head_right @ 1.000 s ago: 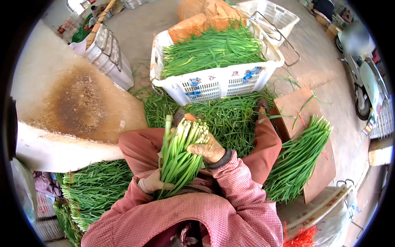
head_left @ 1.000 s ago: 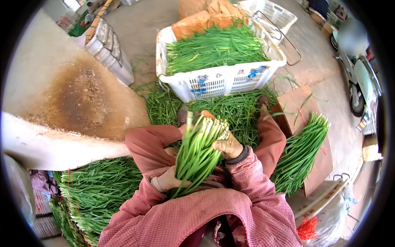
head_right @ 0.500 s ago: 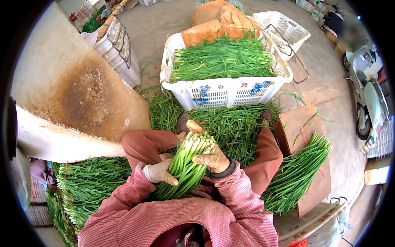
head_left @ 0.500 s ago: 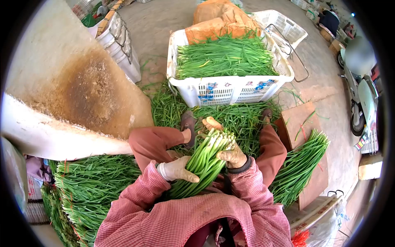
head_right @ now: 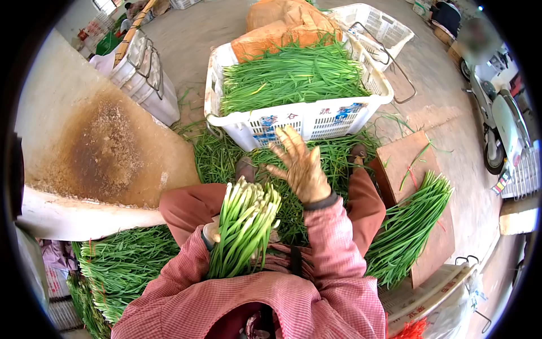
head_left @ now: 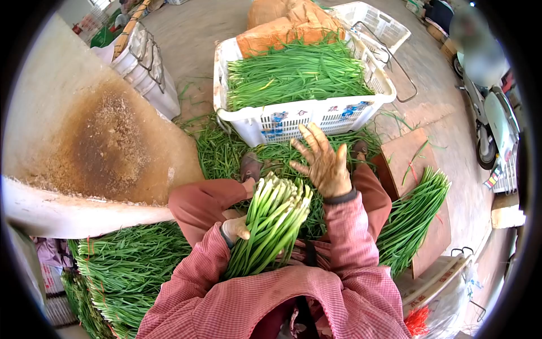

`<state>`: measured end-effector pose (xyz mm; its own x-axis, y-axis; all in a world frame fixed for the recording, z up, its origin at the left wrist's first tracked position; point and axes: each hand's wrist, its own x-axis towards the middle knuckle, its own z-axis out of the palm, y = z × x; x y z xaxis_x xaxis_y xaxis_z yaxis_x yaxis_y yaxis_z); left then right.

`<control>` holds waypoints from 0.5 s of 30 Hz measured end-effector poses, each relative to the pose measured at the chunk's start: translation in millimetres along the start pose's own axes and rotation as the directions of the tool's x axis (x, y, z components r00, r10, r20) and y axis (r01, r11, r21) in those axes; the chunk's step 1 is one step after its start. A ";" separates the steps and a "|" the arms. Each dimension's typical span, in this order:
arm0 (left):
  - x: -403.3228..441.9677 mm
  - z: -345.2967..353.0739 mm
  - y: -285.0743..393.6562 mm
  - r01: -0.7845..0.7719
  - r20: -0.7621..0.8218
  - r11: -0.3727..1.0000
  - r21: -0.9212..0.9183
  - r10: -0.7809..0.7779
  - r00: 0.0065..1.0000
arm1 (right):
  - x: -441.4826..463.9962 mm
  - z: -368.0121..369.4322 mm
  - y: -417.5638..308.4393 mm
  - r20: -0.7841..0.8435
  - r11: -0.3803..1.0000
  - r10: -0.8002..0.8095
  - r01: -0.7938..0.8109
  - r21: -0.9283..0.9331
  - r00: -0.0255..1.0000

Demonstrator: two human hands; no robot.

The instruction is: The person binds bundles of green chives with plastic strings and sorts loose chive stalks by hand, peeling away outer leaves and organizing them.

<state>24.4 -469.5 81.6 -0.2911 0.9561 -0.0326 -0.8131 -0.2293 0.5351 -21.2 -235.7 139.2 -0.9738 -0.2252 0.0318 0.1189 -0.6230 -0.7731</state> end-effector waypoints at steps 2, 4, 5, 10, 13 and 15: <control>3.1 -9.5 -8.5 -0.004 0.007 1.000 -0.029 0.005 1.000 | 5.8 1.4 -1.3 0.026 0.993 0.111 -0.110 -0.041 0.993; 6.1 -14.3 -15.8 -0.003 -0.013 0.996 -0.084 0.002 1.000 | 0.4 9.4 20.3 0.264 0.938 0.295 -0.331 0.102 0.918; 7.3 -14.7 -17.6 -0.004 -0.024 0.995 -0.103 0.002 1.000 | -1.4 16.2 37.6 0.370 0.846 0.389 -0.487 0.220 0.843; 3.9 -16.3 -15.6 0.001 -0.064 0.987 -0.161 -0.012 0.998 | 7.3 -1.2 48.5 -0.138 0.980 -0.073 0.045 -0.192 0.988; 4.9 -14.5 -12.5 0.000 -0.065 0.985 -0.170 -0.011 0.998 | 7.6 -51.7 10.8 -0.399 0.632 -0.452 -0.029 -0.775 0.798; 7.9 -14.1 -11.1 -0.010 -0.051 0.984 -0.176 0.001 0.999 | -2.8 -90.8 -22.5 -0.526 0.201 -0.508 -0.500 -0.842 0.682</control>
<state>24.0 -462.0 63.5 -0.3173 0.9454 -0.0747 -0.8860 -0.2674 0.3789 -38.8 -153.0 98.9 -0.8266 0.5570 0.0809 0.3476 0.6183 -0.7049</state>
